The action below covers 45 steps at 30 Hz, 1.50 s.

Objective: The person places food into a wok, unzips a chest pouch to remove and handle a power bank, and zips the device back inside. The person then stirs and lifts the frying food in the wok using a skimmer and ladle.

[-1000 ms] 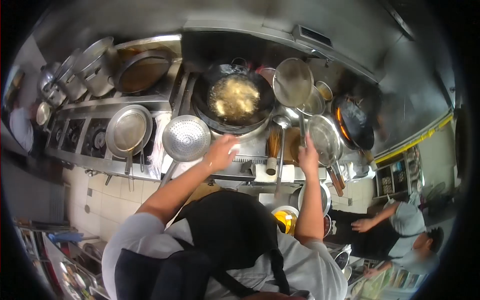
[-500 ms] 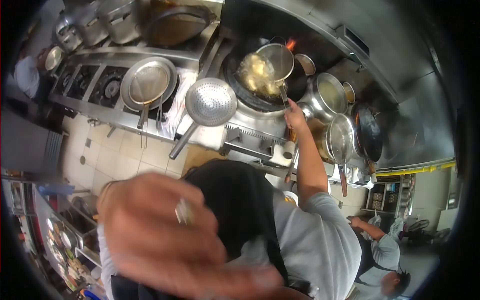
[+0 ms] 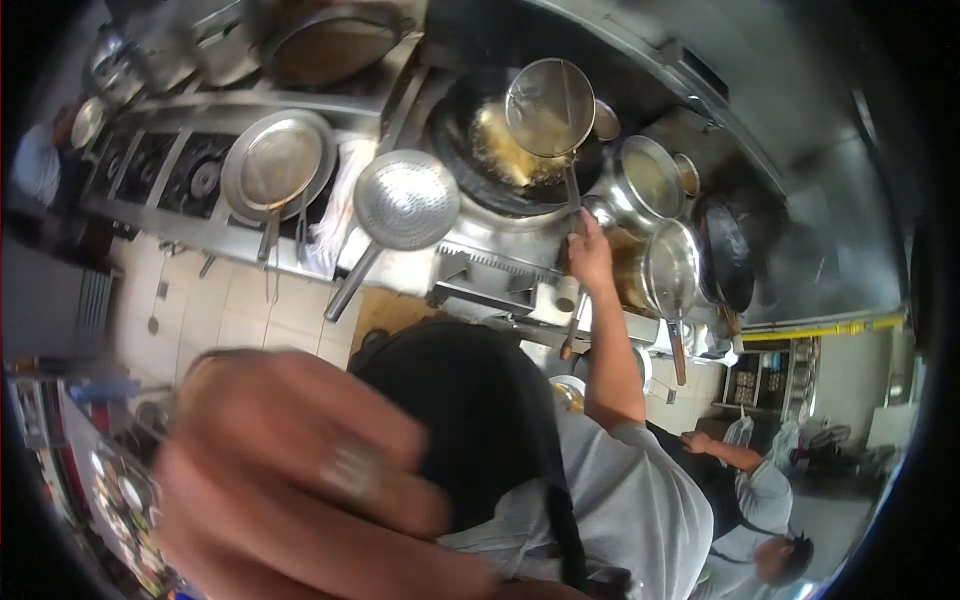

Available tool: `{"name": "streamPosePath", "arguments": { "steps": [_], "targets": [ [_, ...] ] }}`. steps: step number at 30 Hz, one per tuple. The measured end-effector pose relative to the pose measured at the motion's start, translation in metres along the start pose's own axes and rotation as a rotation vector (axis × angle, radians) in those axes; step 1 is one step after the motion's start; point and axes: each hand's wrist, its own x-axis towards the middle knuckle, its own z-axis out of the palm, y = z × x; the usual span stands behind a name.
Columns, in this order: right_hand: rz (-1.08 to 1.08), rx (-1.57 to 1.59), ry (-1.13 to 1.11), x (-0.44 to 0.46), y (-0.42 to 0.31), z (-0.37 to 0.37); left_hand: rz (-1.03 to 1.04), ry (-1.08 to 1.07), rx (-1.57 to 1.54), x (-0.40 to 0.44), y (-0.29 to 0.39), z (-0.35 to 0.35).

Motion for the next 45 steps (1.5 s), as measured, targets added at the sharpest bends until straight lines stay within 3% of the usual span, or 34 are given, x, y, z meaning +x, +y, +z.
{"name": "streamPosePath", "arguments": {
  "steps": [2,4,7,10,13,16,19,23,26,28,30,32,34,36,37,38,39,40,41,42,44,45],
  "targets": [
    [0.142,0.236,-0.004,-0.004,-0.011,-0.015,-0.348,0.477,-0.049,-0.028,0.016,0.027],
    [-0.371,-0.206,0.419,0.013,0.021,-0.026,-0.704,0.934,-0.131,-0.067,0.026,0.053],
    [0.041,-0.313,0.378,0.023,-0.03,-0.08,-0.995,0.89,-0.228,-0.133,0.033,0.082],
    [0.133,-0.524,0.401,0.058,-0.029,-0.091,-1.096,0.888,-0.315,-0.155,0.026,0.118],
    [0.118,-0.671,0.343,0.103,0.031,-0.059,-1.197,0.862,-0.328,-0.161,0.018,0.141],
    [0.123,-0.519,0.371,0.071,0.039,-0.06,-1.238,0.798,-0.337,-0.167,0.006,0.159],
    [-0.072,-0.202,0.618,0.003,0.078,-0.062,-1.346,0.73,-0.177,-0.191,0.001,0.167],
    [0.178,0.117,0.641,-0.123,0.124,-0.079,-1.437,0.727,-0.278,-0.205,-0.011,0.17],
    [0.341,0.429,0.527,-0.202,0.168,-0.104,-1.386,0.664,-0.344,-0.209,-0.033,0.173],
    [0.517,0.572,0.413,-0.236,0.154,-0.133,-1.35,0.588,-0.372,-0.205,-0.054,0.175],
    [0.621,0.226,0.386,-0.249,0.173,-0.151,-1.33,0.344,-0.372,-0.198,-0.073,0.174],
    [0.447,-0.599,0.754,-0.272,0.162,-0.155,-1.134,0.193,-0.302,-0.171,-0.089,0.178],
    [0.309,-0.568,0.911,-0.289,0.076,-0.17,-0.901,0.144,-0.358,-0.17,-0.108,0.195],
    [0.368,-0.608,0.882,-0.317,0.012,-0.159,-0.831,0.079,-0.481,-0.158,-0.114,0.211],
    [0.251,-0.59,0.865,-0.336,0.002,-0.144,-0.805,0.062,-0.51,-0.154,-0.113,0.22],
    [0.416,-0.555,0.645,-0.349,-0.03,-0.124,-0.815,0.007,-0.545,-0.15,-0.109,0.231],
    [0.412,-0.683,0.448,-0.381,0.003,-0.086,-0.805,-0.063,-0.597,-0.144,-0.105,0.246],
    [0.244,-0.631,0.11,-0.408,-0.002,-0.06,-0.724,-0.113,-0.678,-0.141,-0.101,0.262],
    [0.318,-0.489,0.02,-0.429,-0.017,-0.02,-0.728,-0.166,-0.721,-0.143,-0.094,0.274],
    [0.346,-0.518,-0.235,-0.445,-0.035,0.006,-0.714,-0.232,-0.769,-0.144,-0.086,0.287],
    [0.635,-0.367,-0.553,-0.474,-0.035,0.073,-0.515,-0.279,-0.761,-0.149,-0.07,0.31],
    [0.792,-0.236,-0.305,-0.509,-0.048,0.111,-0.54,-0.421,-0.905,-0.144,-0.055,0.326]
  ]
}}
